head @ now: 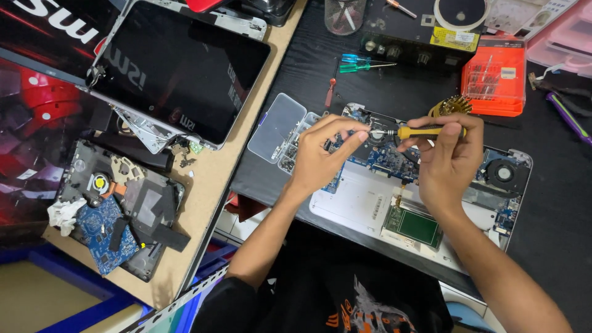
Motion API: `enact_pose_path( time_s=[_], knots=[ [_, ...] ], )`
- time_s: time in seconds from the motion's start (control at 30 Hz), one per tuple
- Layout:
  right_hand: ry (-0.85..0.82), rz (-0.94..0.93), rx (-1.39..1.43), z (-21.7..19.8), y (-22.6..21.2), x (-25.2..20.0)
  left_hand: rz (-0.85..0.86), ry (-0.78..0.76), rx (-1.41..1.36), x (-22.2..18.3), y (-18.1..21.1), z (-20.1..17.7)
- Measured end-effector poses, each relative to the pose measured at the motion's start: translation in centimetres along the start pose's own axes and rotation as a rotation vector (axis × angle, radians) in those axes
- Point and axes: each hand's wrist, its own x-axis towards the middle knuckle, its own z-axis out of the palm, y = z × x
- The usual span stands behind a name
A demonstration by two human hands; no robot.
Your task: Disassembling a laptop by removing internal screws with a screwdriver and manipulating internal components.
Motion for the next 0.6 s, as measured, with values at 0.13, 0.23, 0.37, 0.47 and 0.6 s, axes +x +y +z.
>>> enact_pose_path(
  time_s=[0.13, 0.23, 0.37, 0.47, 0.6],
  knots=[
    [0.005, -0.003, -0.001, 0.0, -0.1, -0.2, -0.038, -0.02, -0.046, -0.2, -0.3, 0.2],
    [-0.009, -0.037, -0.022, 0.1, -0.1, -0.3, -0.045, -0.026, -0.058, -0.5, -0.7, 0.4],
    [-0.029, -0.082, -0.038, 0.0, -0.3, -0.8, -0.089, -0.107, -0.037, -0.6, -0.4, 0.0],
    [-0.061, -0.152, -0.082, -0.4, -0.4, -1.1, -0.142, -0.191, -0.014, -1.1, -0.9, 0.1],
    [-0.131, -0.387, -0.303, -1.9, -0.4, -1.5, -0.219, -0.251, -0.079, -3.1, -1.3, 1.4]
  ],
)
